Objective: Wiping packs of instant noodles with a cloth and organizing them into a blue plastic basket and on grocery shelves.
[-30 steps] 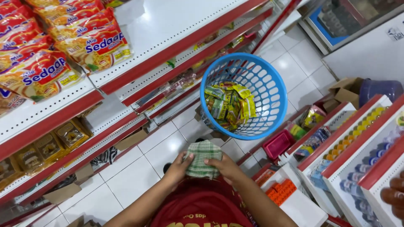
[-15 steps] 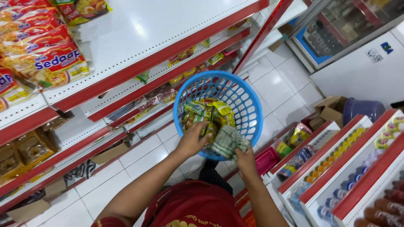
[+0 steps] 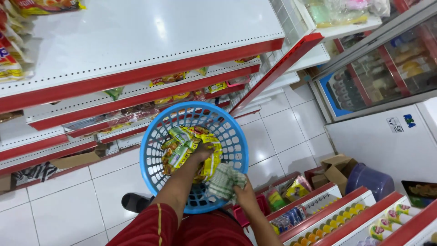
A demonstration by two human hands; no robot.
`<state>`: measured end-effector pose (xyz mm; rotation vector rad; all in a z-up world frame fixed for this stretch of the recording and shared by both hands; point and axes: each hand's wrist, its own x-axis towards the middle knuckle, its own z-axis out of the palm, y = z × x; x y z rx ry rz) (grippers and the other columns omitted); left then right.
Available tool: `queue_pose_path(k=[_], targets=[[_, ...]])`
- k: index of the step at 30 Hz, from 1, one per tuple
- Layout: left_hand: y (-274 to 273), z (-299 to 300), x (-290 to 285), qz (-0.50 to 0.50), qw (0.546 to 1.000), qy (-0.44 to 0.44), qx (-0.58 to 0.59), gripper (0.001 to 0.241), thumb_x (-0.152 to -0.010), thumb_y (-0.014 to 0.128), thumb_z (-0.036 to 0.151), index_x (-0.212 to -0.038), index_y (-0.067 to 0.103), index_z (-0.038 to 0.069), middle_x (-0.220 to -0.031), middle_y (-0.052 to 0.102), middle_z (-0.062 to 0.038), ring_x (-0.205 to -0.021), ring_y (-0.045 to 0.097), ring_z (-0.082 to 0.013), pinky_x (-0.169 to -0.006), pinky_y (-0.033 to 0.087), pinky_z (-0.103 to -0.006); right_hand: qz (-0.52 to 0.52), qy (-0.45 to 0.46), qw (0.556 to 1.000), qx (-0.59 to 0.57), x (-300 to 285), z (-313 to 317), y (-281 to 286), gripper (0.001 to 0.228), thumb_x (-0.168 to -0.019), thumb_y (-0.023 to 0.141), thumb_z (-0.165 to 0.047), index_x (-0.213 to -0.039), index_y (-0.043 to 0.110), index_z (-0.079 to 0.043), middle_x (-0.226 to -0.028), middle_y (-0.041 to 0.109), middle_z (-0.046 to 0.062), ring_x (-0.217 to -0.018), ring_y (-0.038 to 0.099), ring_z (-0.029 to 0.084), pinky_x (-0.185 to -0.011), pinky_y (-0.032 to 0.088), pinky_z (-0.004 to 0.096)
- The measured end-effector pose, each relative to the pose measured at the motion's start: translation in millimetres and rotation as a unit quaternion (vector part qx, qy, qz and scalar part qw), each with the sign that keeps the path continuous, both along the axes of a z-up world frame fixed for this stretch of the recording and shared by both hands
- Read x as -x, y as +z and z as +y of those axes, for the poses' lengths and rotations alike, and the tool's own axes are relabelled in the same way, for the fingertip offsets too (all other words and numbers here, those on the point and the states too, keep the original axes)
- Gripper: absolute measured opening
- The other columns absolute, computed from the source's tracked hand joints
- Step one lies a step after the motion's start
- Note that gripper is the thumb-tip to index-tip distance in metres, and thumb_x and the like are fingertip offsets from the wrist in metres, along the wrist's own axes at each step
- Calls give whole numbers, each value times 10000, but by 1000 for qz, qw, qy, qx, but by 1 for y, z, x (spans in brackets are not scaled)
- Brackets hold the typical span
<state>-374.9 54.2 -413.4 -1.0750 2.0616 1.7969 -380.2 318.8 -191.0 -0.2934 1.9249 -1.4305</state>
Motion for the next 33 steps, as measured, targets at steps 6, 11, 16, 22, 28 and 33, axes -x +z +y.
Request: queue_pose_path(k=[6, 11, 16, 22, 28, 33], targets=[[-11, 12, 25, -57, 995, 49, 61, 630, -890, 696, 583, -1380, 605, 197, -1372, 618, -163, -1270, 591, -332, -1081, 460, -419, -68, 44, 995, -57, 18, -4, 29, 541, -836, 519, 38, -1370, 520, -50, -1167, 691, 88, -1064, 655, 201, -945, 513, 332], [62, 10, 7, -60, 984, 138, 97, 631, -856, 766, 513, -1280, 530, 110, -1261, 561, -223, -1146, 638, -387, -985, 511, -462, -139, 14, 985, -100, 36, -16, 53, 519, -865, 522, 13, -1378, 518, -65, -1135, 688, 108, -1011, 650, 225, -876, 531, 375], [60, 1, -30, -7, 958, 273, 87, 473, -886, 757, 345, -1183, 490, 91, -1154, 612, -201, -975, 731, -341, -882, 578, -446, -109, -23, 993, -39, 63, -19, 22, 528, -859, 518, 44, -1379, 511, -50, -1124, 665, 103, -1002, 643, 216, -884, 538, 349], [182, 16, -94, 163, 778, 380, -473, 302, -959, 539, 278, -1261, 550, 276, -1106, 669, -94, -824, 635, -189, -769, 532, -335, 129, 3, 991, 20, 49, -81, 105, 567, -920, 488, 58, -1473, 451, -62, -1304, 640, 126, -1192, 643, 222, -994, 498, 334], [313, 62, -136, 179, 773, 228, -564, 699, -986, 328, 717, -1431, 448, 191, -1228, 582, -61, -1061, 565, -237, -865, 500, -466, 362, 212, 888, 188, 1, -116, 154, 619, -902, 533, 98, -1505, 435, -7, -1600, 408, 228, -1501, 382, 352, -1214, 299, 436], [256, 90, -150, 332, 896, 229, -184, 891, -1016, 185, 749, -1596, 298, 83, -1515, 444, -216, -1381, 428, -289, -1121, 383, -369, 266, 178, 926, 200, -49, -131, 149, 550, -986, 508, 5, -1529, 418, -2, -1600, 432, 196, -1511, 390, 328, -1236, 289, 425]])
